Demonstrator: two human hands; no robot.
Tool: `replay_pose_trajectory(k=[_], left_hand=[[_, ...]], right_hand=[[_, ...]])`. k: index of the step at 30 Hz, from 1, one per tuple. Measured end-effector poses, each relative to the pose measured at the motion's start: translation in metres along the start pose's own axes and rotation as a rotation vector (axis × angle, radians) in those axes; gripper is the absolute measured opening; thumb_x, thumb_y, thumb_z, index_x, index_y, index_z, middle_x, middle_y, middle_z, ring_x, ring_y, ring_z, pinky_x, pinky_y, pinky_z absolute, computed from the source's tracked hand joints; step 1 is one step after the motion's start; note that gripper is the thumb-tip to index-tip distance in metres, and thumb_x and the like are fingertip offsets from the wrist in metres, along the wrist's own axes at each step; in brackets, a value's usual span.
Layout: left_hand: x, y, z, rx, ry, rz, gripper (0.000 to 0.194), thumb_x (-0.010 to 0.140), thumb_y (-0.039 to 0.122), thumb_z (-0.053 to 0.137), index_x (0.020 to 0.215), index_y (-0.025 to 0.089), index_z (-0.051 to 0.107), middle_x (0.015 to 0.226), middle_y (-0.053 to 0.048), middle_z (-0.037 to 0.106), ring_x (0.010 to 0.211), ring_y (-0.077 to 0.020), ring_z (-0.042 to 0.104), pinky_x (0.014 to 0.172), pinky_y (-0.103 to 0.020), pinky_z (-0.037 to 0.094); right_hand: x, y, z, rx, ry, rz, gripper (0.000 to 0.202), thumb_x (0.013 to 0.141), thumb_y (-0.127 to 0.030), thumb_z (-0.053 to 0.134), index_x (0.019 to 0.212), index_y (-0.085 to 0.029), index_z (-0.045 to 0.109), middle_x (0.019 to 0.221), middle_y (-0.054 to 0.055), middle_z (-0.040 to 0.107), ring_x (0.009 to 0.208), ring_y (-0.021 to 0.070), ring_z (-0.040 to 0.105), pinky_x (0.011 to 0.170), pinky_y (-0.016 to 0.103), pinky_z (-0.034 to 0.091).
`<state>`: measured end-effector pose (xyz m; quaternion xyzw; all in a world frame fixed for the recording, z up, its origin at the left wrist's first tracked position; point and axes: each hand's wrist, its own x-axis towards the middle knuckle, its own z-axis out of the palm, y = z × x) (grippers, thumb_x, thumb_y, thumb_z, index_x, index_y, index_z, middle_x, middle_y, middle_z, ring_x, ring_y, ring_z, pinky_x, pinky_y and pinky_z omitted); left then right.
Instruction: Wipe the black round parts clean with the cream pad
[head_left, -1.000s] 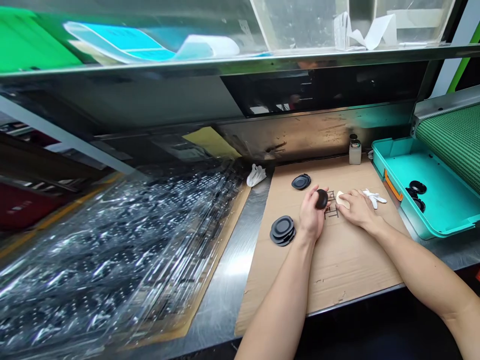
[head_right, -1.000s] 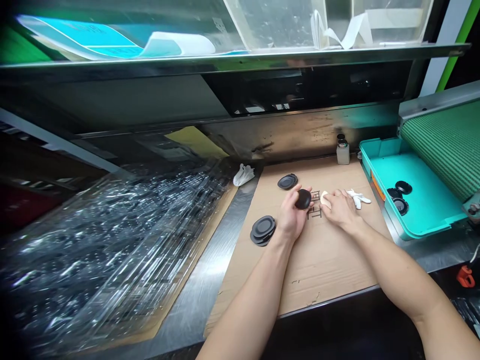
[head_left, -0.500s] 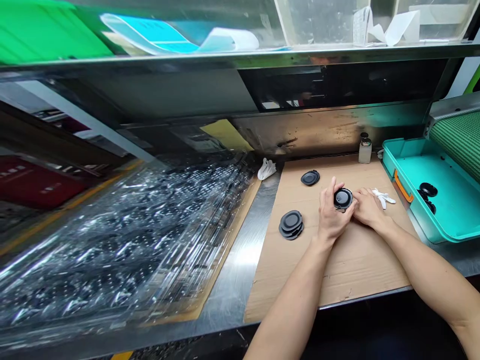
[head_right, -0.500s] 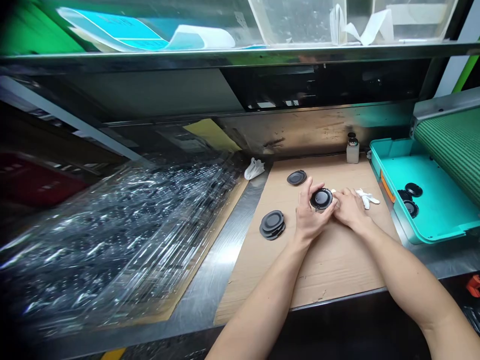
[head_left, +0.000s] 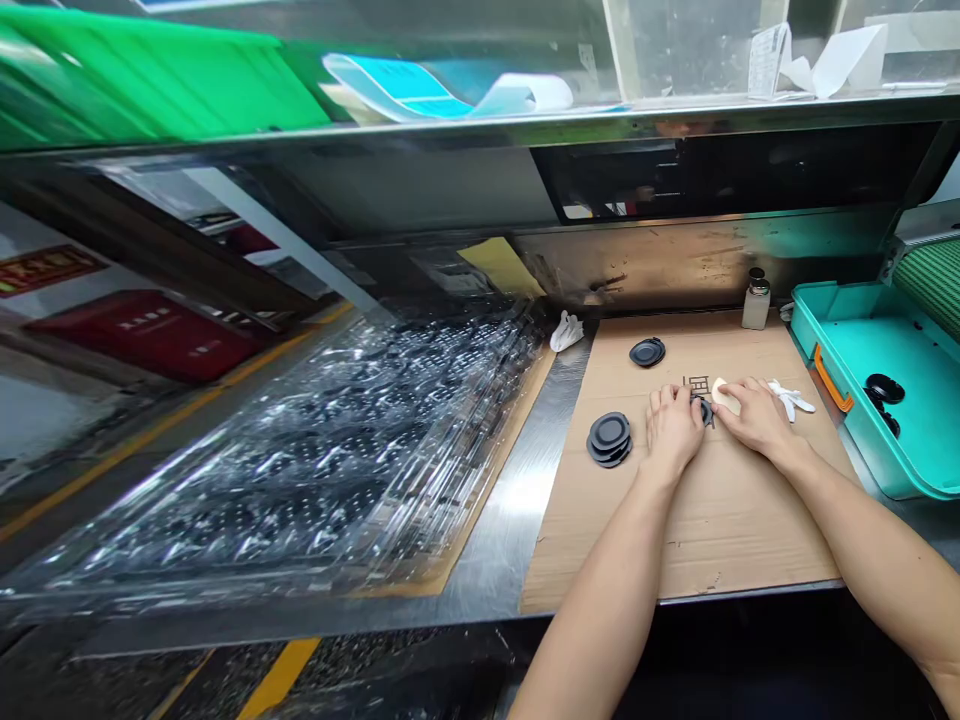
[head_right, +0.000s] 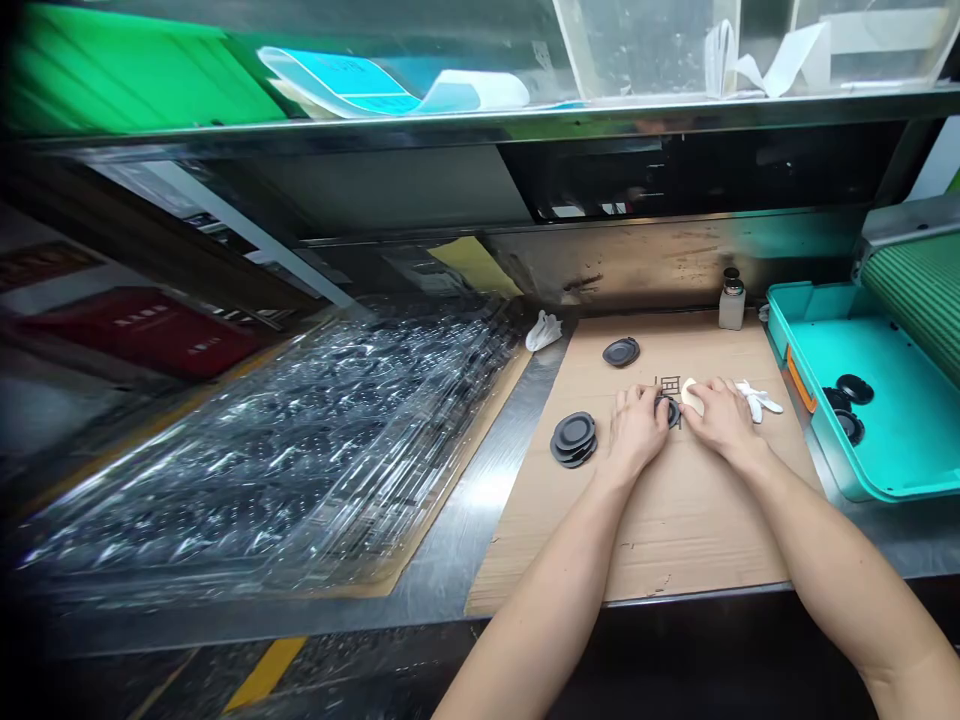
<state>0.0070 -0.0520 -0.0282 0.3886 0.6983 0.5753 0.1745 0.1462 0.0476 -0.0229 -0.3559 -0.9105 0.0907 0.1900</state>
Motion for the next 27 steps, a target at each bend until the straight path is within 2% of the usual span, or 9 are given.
replay_pose_trajectory(k=[4, 7, 11, 14, 17, 20, 22, 25, 27], left_hand=[[-0.007, 0.009, -0.006, -0.072, -0.13, 0.039, 0.041, 0.066, 0.019, 0.082, 0.106, 0.026, 0.072, 0.125, -0.016, 0.063, 0.138, -0.0413, 0.038, 0.121, -0.054, 0.015], [-0.01, 0.011, -0.009, -0.019, -0.231, 0.09, 0.048, 0.064, 0.02, 0.084, 0.11, 0.028, 0.072, 0.126, -0.014, 0.065, 0.136, -0.0408, 0.041, 0.12, -0.053, 0.021], [0.0, 0.009, -0.01, -0.077, -0.189, 0.062, 0.054, 0.061, 0.014, 0.085, 0.111, 0.027, 0.072, 0.115, -0.013, 0.069, 0.133, -0.0407, 0.045, 0.121, -0.054, 0.022], [0.027, 0.012, -0.018, -0.128, -0.083, 0.017, 0.052, 0.059, 0.01, 0.084, 0.107, 0.026, 0.071, 0.121, -0.012, 0.067, 0.139, -0.0377, 0.041, 0.123, -0.05, 0.02], [0.067, 0.014, -0.032, -0.116, -0.003, -0.016, 0.05, 0.06, 0.005, 0.08, 0.105, 0.024, 0.069, 0.131, -0.012, 0.064, 0.146, -0.0345, 0.036, 0.125, -0.047, 0.017], [0.108, 0.011, -0.044, 0.034, 0.033, -0.079, 0.055, 0.053, 0.002, 0.08, 0.103, 0.022, 0.067, 0.131, -0.015, 0.064, 0.146, -0.037, 0.037, 0.124, -0.048, 0.016], [0.129, 0.008, -0.047, 0.186, 0.02, -0.118, 0.056, 0.051, 0.003, 0.082, 0.103, 0.021, 0.067, 0.125, -0.016, 0.068, 0.14, -0.0381, 0.046, 0.121, -0.046, 0.023], [0.144, 0.011, -0.046, 0.415, -0.016, -0.082, 0.06, 0.056, 0.009, 0.083, 0.112, 0.02, 0.066, 0.117, -0.016, 0.071, 0.125, -0.0369, 0.06, 0.113, -0.044, 0.036], [0.138, 0.019, -0.047, 0.524, -0.034, 0.005, 0.066, 0.06, 0.016, 0.083, 0.123, 0.02, 0.063, 0.118, -0.015, 0.07, 0.118, -0.0349, 0.063, 0.11, -0.044, 0.04]], right_hand=[[0.001, 0.001, 0.001, -0.001, -0.002, -0.002, 0.034, 0.096, -0.046, 0.059, 0.121, -0.026, 0.07, 0.113, 0.008, 0.067, 0.111, 0.0256, 0.056, 0.094, 0.035, 0.04], [0.001, 0.002, 0.002, 0.0, -0.002, 0.001, 0.034, 0.095, -0.046, 0.06, 0.12, -0.026, 0.07, 0.111, 0.007, 0.067, 0.11, 0.0251, 0.057, 0.096, 0.035, 0.04], [0.001, 0.001, 0.002, 0.009, -0.006, 0.011, 0.033, 0.095, -0.046, 0.059, 0.12, -0.026, 0.07, 0.111, 0.008, 0.067, 0.11, 0.0254, 0.057, 0.095, 0.035, 0.04], [0.0, -0.002, 0.001, 0.013, -0.015, 0.014, 0.032, 0.096, -0.045, 0.058, 0.118, -0.026, 0.07, 0.111, 0.009, 0.067, 0.11, 0.0263, 0.056, 0.094, 0.036, 0.04], [-0.002, -0.004, 0.001, 0.021, -0.026, 0.026, 0.031, 0.095, -0.046, 0.058, 0.115, -0.026, 0.071, 0.112, 0.009, 0.066, 0.11, 0.0272, 0.056, 0.092, 0.037, 0.041], [-0.003, -0.004, 0.002, 0.037, -0.026, 0.036, 0.03, 0.094, -0.046, 0.059, 0.114, -0.026, 0.071, 0.112, 0.009, 0.066, 0.109, 0.0272, 0.056, 0.091, 0.037, 0.042], [-0.003, -0.004, 0.002, 0.049, -0.025, 0.037, 0.03, 0.094, -0.046, 0.06, 0.113, -0.026, 0.071, 0.111, 0.009, 0.066, 0.108, 0.0274, 0.056, 0.09, 0.037, 0.042], [-0.004, -0.004, 0.002, 0.073, -0.032, 0.037, 0.031, 0.094, -0.045, 0.06, 0.114, -0.025, 0.07, 0.112, 0.01, 0.066, 0.109, 0.0278, 0.056, 0.09, 0.038, 0.043], [-0.004, -0.004, 0.001, 0.087, -0.043, 0.039, 0.031, 0.094, -0.044, 0.059, 0.115, -0.024, 0.07, 0.113, 0.011, 0.066, 0.111, 0.0281, 0.055, 0.091, 0.038, 0.043]])
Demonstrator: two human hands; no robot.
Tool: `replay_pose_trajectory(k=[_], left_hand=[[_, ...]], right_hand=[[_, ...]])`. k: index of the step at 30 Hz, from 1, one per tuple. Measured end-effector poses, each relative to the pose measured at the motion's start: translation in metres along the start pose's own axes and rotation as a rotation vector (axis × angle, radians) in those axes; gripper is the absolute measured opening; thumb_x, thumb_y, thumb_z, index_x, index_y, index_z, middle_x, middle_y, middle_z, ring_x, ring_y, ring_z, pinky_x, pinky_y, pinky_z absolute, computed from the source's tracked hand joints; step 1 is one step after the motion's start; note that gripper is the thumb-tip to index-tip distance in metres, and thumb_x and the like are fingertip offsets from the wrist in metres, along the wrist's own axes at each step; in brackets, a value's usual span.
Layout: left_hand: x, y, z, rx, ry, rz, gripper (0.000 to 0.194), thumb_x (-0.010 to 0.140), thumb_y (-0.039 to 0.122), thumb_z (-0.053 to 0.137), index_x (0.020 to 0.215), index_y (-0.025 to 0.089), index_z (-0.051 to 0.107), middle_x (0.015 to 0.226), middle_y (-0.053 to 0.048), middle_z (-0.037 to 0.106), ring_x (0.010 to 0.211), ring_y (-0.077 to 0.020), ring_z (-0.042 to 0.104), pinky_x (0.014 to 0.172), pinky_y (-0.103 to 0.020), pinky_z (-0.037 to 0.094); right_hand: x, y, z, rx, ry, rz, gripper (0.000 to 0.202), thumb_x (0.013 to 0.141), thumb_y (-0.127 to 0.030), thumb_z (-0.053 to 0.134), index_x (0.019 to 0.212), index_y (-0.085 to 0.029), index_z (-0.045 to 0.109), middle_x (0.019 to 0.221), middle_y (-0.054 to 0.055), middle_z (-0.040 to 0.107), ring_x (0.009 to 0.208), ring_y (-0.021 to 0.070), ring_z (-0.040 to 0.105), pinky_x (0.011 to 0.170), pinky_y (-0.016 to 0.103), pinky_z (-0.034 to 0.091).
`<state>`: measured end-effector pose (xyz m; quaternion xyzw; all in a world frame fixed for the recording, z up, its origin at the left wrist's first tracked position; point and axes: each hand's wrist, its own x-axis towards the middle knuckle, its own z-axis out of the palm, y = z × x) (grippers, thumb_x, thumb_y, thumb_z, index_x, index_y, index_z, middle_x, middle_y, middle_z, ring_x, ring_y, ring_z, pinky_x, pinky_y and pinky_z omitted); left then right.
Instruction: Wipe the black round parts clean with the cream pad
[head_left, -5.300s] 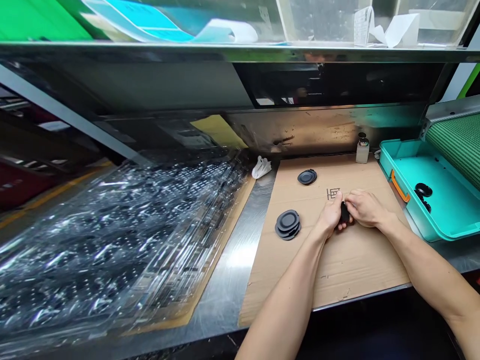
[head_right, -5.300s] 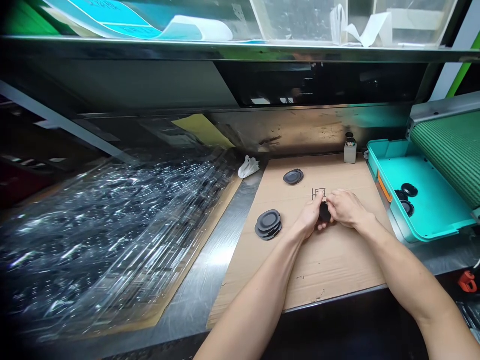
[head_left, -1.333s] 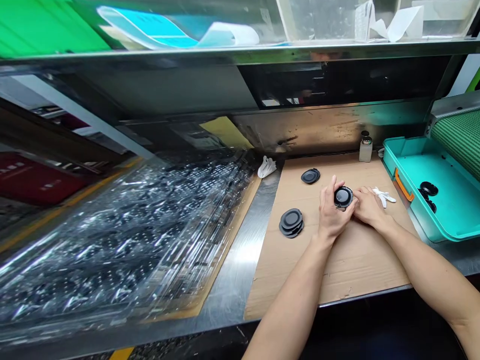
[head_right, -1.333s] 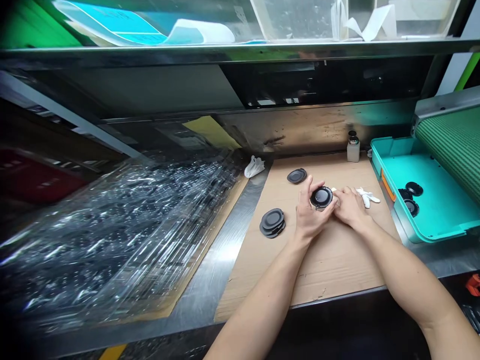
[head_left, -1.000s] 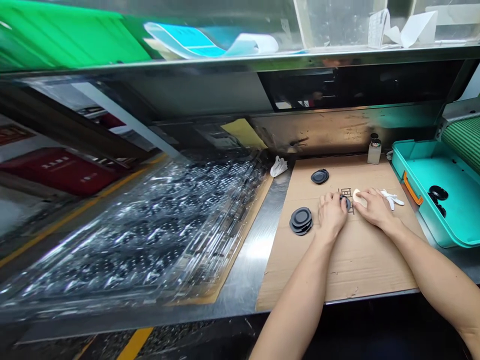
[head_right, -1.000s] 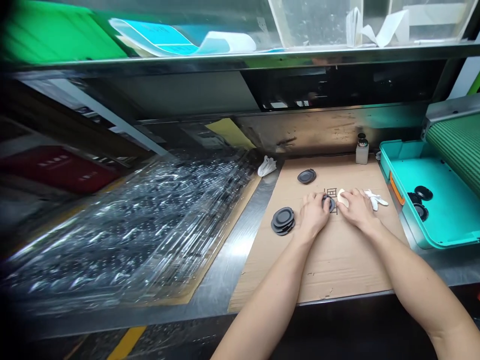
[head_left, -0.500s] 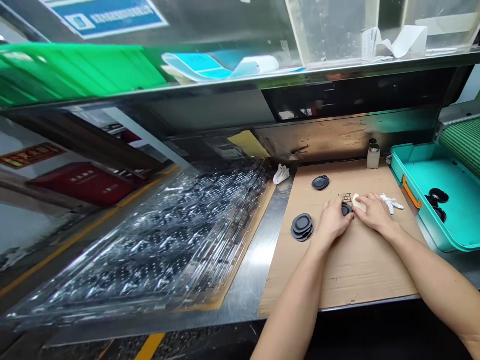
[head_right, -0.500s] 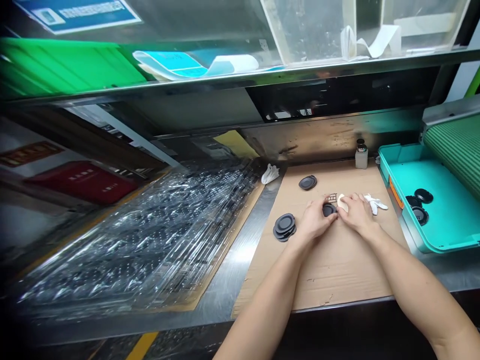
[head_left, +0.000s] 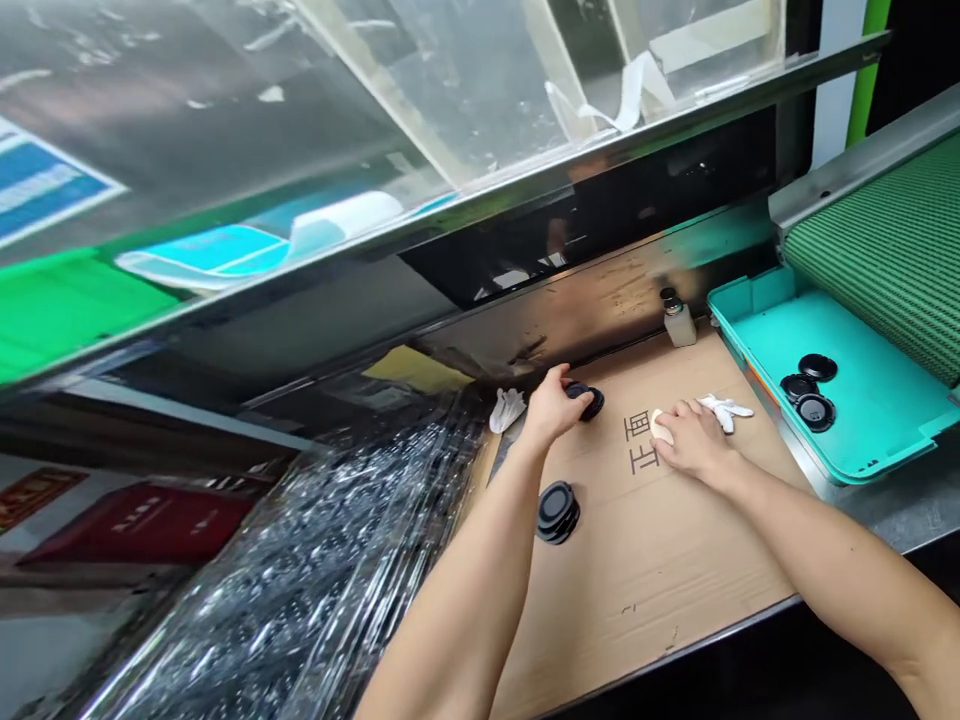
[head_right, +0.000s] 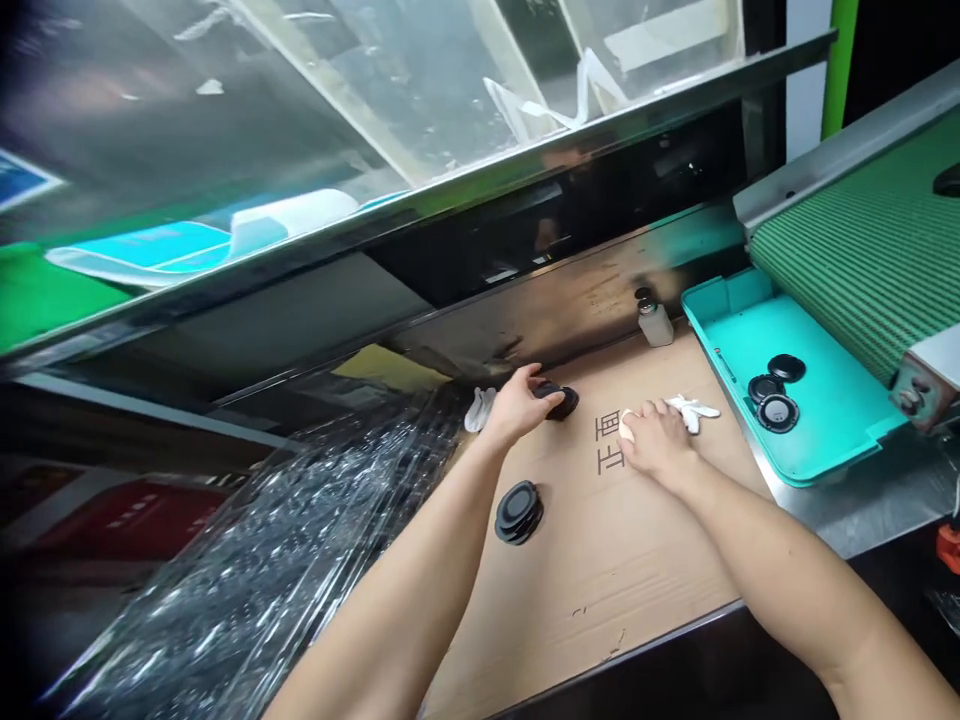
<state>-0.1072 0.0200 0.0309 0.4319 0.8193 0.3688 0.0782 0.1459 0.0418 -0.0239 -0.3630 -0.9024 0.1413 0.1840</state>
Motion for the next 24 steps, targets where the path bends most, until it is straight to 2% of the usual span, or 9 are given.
replay_pose_trajectory(k=[1, 3, 5, 7, 10, 12, 14, 19, 24], left_hand=[[-0.008, 0.004, -0.006, 0.028, -0.005, 0.049, 0.069, 0.062, 0.02, 0.082, 0.128, 0.021, 0.061, 0.119, -0.015, 0.07, 0.117, -0.0337, 0.064, 0.11, -0.045, 0.042], [-0.03, 0.008, -0.024, 0.061, -0.103, 0.142, 0.075, 0.067, 0.027, 0.079, 0.137, 0.022, 0.055, 0.124, -0.013, 0.068, 0.117, -0.0314, 0.063, 0.11, -0.046, 0.043], [-0.055, 0.005, -0.049, 0.112, -0.33, 0.218, 0.08, 0.072, 0.033, 0.073, 0.146, 0.023, 0.046, 0.132, -0.011, 0.065, 0.124, -0.0299, 0.06, 0.112, -0.048, 0.042], [-0.078, -0.006, -0.075, 0.174, -0.499, 0.24, 0.081, 0.076, 0.034, 0.067, 0.151, 0.023, 0.039, 0.138, -0.011, 0.062, 0.131, -0.0291, 0.055, 0.116, -0.05, 0.039], [-0.102, -0.03, -0.102, 0.261, -0.618, 0.249, 0.084, 0.077, 0.027, 0.062, 0.155, 0.023, 0.031, 0.146, -0.013, 0.056, 0.137, -0.0279, 0.05, 0.119, -0.049, 0.035], [-0.111, -0.043, -0.106, 0.313, -0.677, 0.276, 0.084, 0.076, 0.022, 0.059, 0.155, 0.023, 0.031, 0.15, -0.012, 0.052, 0.14, -0.0267, 0.048, 0.121, -0.047, 0.033], [-0.117, -0.049, -0.101, 0.355, -0.719, 0.323, 0.084, 0.073, 0.017, 0.056, 0.154, 0.022, 0.035, 0.154, -0.011, 0.048, 0.143, -0.0261, 0.044, 0.123, -0.046, 0.03], [-0.124, -0.05, -0.085, 0.398, -0.732, 0.394, 0.086, 0.068, 0.011, 0.052, 0.152, 0.016, 0.039, 0.159, -0.012, 0.041, 0.15, -0.0277, 0.035, 0.127, -0.046, 0.024], [-0.124, -0.051, -0.086, 0.386, -0.764, 0.408, 0.078, 0.068, 0.014, 0.054, 0.146, 0.017, 0.05, 0.155, -0.011, 0.048, 0.145, -0.0283, 0.043, 0.125, -0.046, 0.029]], right_hand=[[0.0, 0.0, 0.0, 0.004, -0.005, 0.002, 0.031, 0.094, -0.043, 0.058, 0.116, -0.024, 0.069, 0.113, 0.011, 0.066, 0.111, 0.0283, 0.055, 0.091, 0.038, 0.043], [0.0, -0.001, -0.001, 0.01, -0.013, 0.006, 0.031, 0.095, -0.042, 0.057, 0.116, -0.022, 0.068, 0.114, 0.012, 0.065, 0.111, 0.0286, 0.054, 0.09, 0.039, 0.043], [0.0, -0.001, -0.001, 0.019, -0.02, 0.011, 0.032, 0.096, -0.041, 0.055, 0.117, -0.022, 0.068, 0.114, 0.012, 0.065, 0.112, 0.029, 0.054, 0.091, 0.04, 0.043], [0.001, 0.0, 0.0, 0.031, -0.026, 0.012, 0.032, 0.096, -0.04, 0.054, 0.118, -0.021, 0.067, 0.115, 0.013, 0.064, 0.112, 0.0293, 0.053, 0.091, 0.04, 0.042], [0.002, 0.0, 0.001, 0.035, -0.024, 0.007, 0.033, 0.095, -0.04, 0.054, 0.119, -0.021, 0.067, 0.115, 0.013, 0.063, 0.112, 0.03, 0.052, 0.092, 0.041, 0.042], [0.002, 0.001, 0.003, 0.032, -0.016, 0.004, 0.033, 0.094, -0.04, 0.055, 0.119, -0.021, 0.067, 0.115, 0.013, 0.063, 0.112, 0.0301, 0.052, 0.091, 0.041, 0.041], [0.002, 0.001, 0.005, 0.028, -0.001, 0.008, 0.033, 0.094, -0.04, 0.056, 0.118, -0.022, 0.067, 0.114, 0.012, 0.063, 0.111, 0.03, 0.052, 0.091, 0.041, 0.041], [0.002, 0.003, 0.013, 0.01, 0.069, 0.008, 0.032, 0.093, -0.044, 0.058, 0.117, -0.025, 0.068, 0.109, 0.01, 0.063, 0.108, 0.0292, 0.053, 0.091, 0.039, 0.039], [0.001, 0.004, 0.014, 0.016, 0.074, 0.015, 0.033, 0.094, -0.045, 0.058, 0.116, -0.025, 0.069, 0.109, 0.01, 0.063, 0.108, 0.028, 0.052, 0.093, 0.038, 0.037]])
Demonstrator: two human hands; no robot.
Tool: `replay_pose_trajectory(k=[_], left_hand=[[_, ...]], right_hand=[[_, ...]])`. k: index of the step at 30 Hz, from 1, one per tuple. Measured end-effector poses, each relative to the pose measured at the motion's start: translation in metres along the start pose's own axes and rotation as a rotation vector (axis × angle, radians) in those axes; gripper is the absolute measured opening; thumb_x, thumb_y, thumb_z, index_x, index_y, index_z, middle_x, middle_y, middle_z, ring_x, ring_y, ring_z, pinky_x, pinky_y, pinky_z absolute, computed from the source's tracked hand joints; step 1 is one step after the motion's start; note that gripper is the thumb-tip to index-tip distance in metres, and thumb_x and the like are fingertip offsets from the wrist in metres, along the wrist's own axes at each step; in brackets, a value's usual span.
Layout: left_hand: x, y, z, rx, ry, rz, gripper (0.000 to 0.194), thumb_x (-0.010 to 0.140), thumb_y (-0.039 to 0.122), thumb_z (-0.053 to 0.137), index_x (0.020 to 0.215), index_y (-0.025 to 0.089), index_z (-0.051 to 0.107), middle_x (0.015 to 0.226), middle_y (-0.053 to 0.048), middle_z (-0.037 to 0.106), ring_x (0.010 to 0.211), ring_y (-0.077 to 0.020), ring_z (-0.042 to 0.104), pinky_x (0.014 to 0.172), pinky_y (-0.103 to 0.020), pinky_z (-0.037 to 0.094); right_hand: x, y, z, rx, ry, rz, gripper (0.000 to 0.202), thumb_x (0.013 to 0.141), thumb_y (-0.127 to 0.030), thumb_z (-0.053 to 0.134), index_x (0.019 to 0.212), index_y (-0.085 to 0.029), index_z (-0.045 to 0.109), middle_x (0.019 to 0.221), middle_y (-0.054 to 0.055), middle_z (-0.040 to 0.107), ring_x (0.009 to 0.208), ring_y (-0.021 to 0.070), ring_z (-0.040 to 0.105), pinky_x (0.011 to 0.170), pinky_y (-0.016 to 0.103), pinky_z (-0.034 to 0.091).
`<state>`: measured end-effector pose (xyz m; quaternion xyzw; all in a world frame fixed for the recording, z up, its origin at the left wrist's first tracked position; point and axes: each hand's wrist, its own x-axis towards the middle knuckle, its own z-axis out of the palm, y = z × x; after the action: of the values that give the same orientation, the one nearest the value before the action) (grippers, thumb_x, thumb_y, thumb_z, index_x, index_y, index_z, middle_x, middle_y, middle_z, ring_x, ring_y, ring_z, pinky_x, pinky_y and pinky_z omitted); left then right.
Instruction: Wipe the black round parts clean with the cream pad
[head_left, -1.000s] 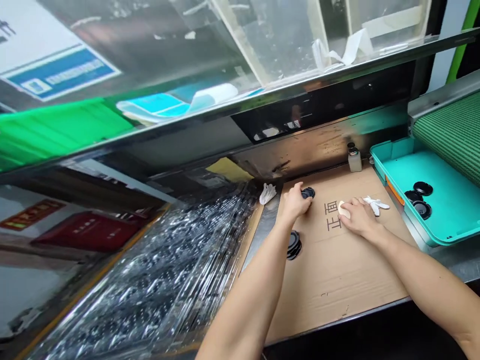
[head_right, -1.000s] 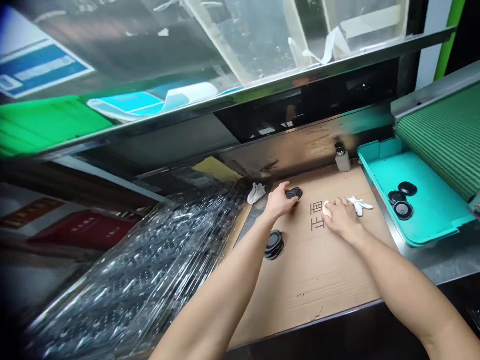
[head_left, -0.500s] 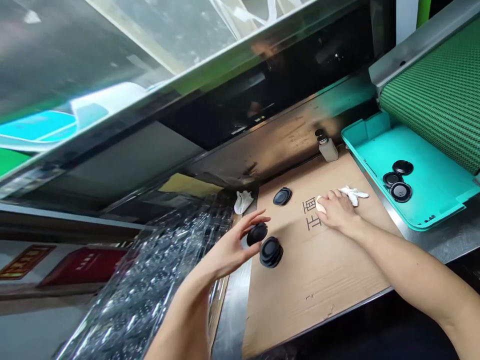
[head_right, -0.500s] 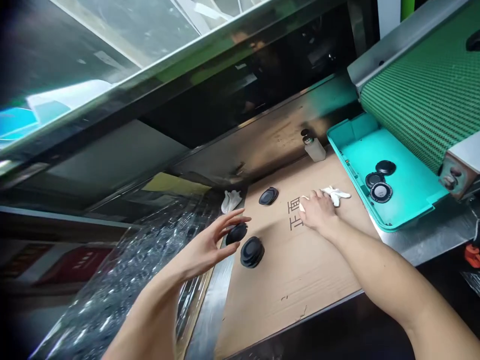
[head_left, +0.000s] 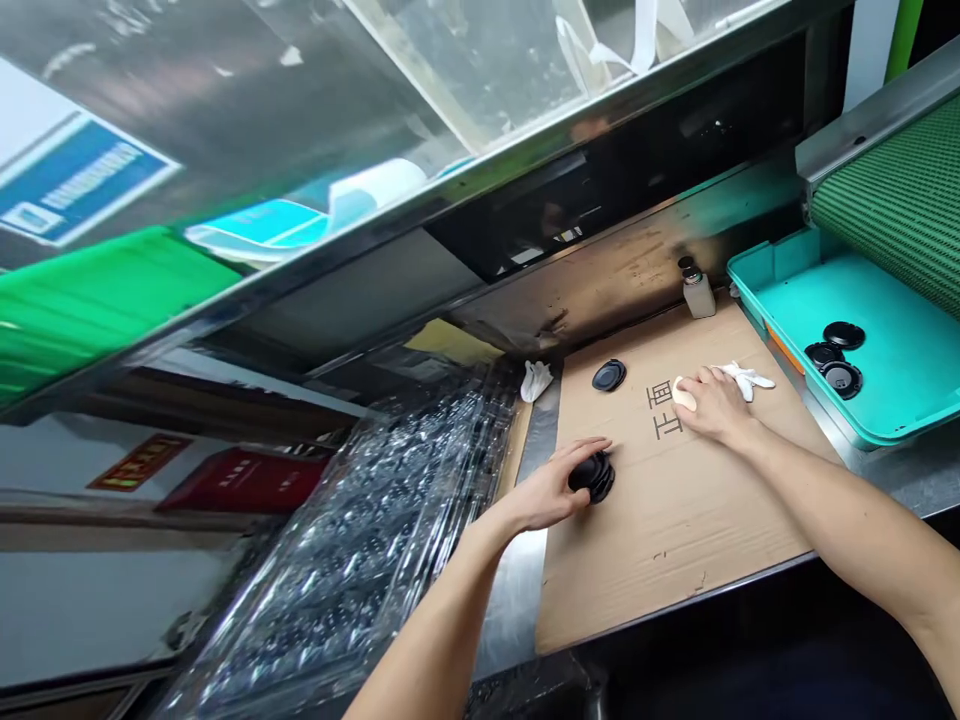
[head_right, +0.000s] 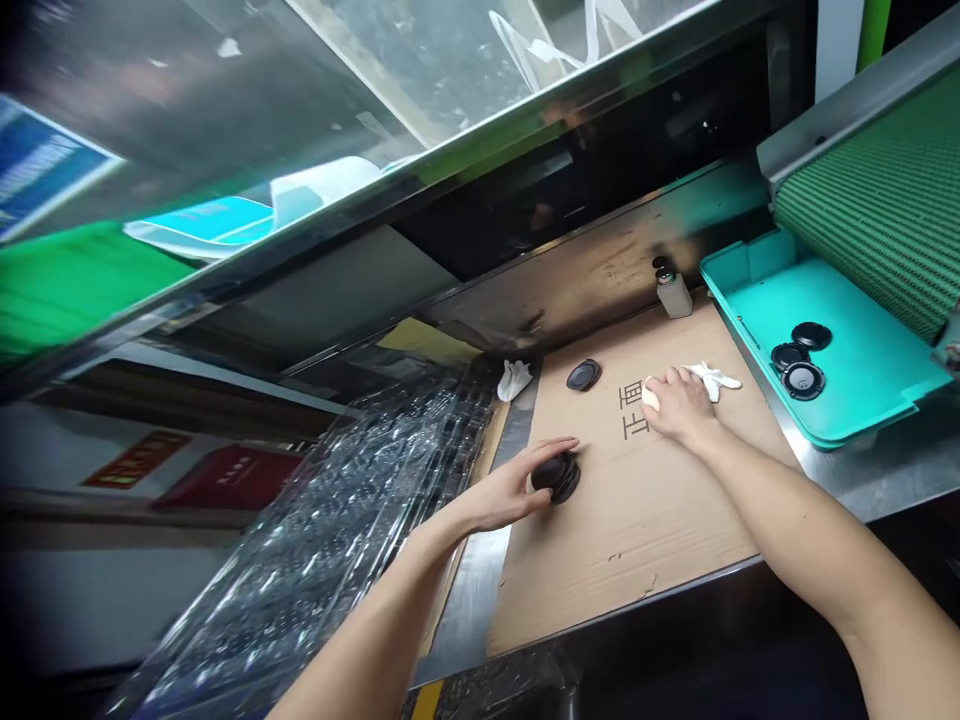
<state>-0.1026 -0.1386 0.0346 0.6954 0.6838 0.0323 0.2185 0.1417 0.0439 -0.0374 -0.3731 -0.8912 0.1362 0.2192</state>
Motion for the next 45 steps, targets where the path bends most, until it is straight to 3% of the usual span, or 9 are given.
replay_pose_trajectory(k=[6, 14, 24, 29, 32, 37, 41, 43, 45], left_hand=[[0.005, 0.0, 0.0, -0.098, 0.054, 0.011, 0.059, 0.069, 0.016, 0.056, 0.127, 0.018, 0.064, 0.144, -0.01, 0.059, 0.136, -0.0251, 0.053, 0.121, -0.041, 0.034], [-0.01, 0.006, -0.004, -0.056, 0.161, -0.043, 0.056, 0.066, 0.014, 0.057, 0.121, 0.019, 0.062, 0.133, -0.008, 0.063, 0.124, -0.0255, 0.059, 0.112, -0.039, 0.043], [-0.009, 0.013, 0.015, 0.02, -0.037, 0.093, 0.081, 0.06, 0.005, 0.054, 0.139, 0.021, 0.054, 0.154, -0.01, 0.046, 0.144, -0.0284, 0.042, 0.123, -0.045, 0.033], [-0.009, 0.006, 0.018, 0.079, -0.004, 0.115, 0.06, 0.073, 0.016, 0.055, 0.131, 0.022, 0.063, 0.142, -0.009, 0.058, 0.134, -0.0272, 0.054, 0.12, -0.043, 0.038], [-0.013, -0.002, 0.022, 0.124, 0.058, 0.068, 0.047, 0.083, 0.038, 0.059, 0.127, 0.024, 0.066, 0.135, -0.01, 0.065, 0.126, -0.0296, 0.061, 0.112, -0.042, 0.047], [-0.025, -0.001, 0.028, 0.144, 0.136, 0.009, 0.05, 0.081, 0.06, 0.059, 0.118, 0.029, 0.072, 0.124, -0.009, 0.073, 0.114, -0.0353, 0.069, 0.101, -0.045, 0.056], [-0.029, 0.011, 0.026, 0.154, 0.12, -0.026, 0.05, 0.079, 0.061, 0.061, 0.118, 0.031, 0.072, 0.125, -0.007, 0.073, 0.111, -0.0355, 0.07, 0.099, -0.045, 0.057], [-0.025, 0.014, 0.022, 0.142, 0.099, -0.035, 0.05, 0.078, 0.061, 0.061, 0.119, 0.034, 0.072, 0.122, -0.004, 0.074, 0.111, -0.0343, 0.071, 0.098, -0.045, 0.057], [-0.021, 0.014, 0.017, 0.117, 0.09, -0.049, 0.048, 0.076, 0.061, 0.062, 0.116, 0.036, 0.073, 0.118, -0.002, 0.075, 0.111, -0.0335, 0.07, 0.1, -0.047, 0.056]], right_hand=[[-0.001, 0.0, 0.0, 0.002, 0.007, 0.016, 0.033, 0.092, -0.045, 0.06, 0.119, -0.027, 0.069, 0.111, 0.009, 0.063, 0.109, 0.0275, 0.052, 0.094, 0.037, 0.036], [-0.001, 0.002, 0.0, 0.005, 0.013, 0.008, 0.033, 0.093, -0.046, 0.059, 0.117, -0.027, 0.069, 0.11, 0.009, 0.064, 0.108, 0.0274, 0.053, 0.094, 0.037, 0.036], [-0.001, 0.005, 0.001, 0.019, 0.014, 0.001, 0.033, 0.092, -0.047, 0.06, 0.116, -0.027, 0.07, 0.109, 0.009, 0.064, 0.108, 0.0278, 0.054, 0.094, 0.038, 0.038], [-0.007, 0.001, -0.001, -0.006, -0.007, -0.047, 0.036, 0.097, -0.047, 0.054, 0.119, -0.022, 0.067, 0.113, 0.01, 0.063, 0.111, 0.0275, 0.052, 0.1, 0.041, 0.038], [-0.014, -0.001, -0.008, -0.018, -0.013, -0.049, 0.04, 0.097, -0.05, 0.055, 0.12, -0.019, 0.065, 0.12, 0.012, 0.061, 0.114, 0.0289, 0.051, 0.099, 0.043, 0.04], [-0.097, -0.019, -0.045, 0.064, 0.218, -0.149, 0.031, 0.098, -0.042, 0.058, 0.118, -0.019, 0.064, 0.129, 0.013, 0.06, 0.114, 0.0271, 0.053, 0.097, 0.041, 0.045], [-0.227, -0.022, -0.063, 0.376, 0.432, -0.241, 0.014, 0.097, -0.029, 0.055, 0.094, -0.023, 0.068, 0.083, 0.001, 0.07, 0.074, 0.0168, 0.061, 0.076, 0.033, 0.05], [-0.287, 0.002, -0.057, 0.466, 0.551, 0.052, 0.016, 0.097, -0.025, 0.053, 0.093, -0.023, 0.069, 0.079, 0.002, 0.069, 0.071, 0.0162, 0.062, 0.071, 0.031, 0.051], [-0.329, 0.043, -0.046, 0.427, 0.62, 0.52, 0.021, 0.098, -0.032, 0.052, 0.097, -0.021, 0.07, 0.089, 0.006, 0.071, 0.079, 0.0183, 0.065, 0.07, 0.031, 0.052]])
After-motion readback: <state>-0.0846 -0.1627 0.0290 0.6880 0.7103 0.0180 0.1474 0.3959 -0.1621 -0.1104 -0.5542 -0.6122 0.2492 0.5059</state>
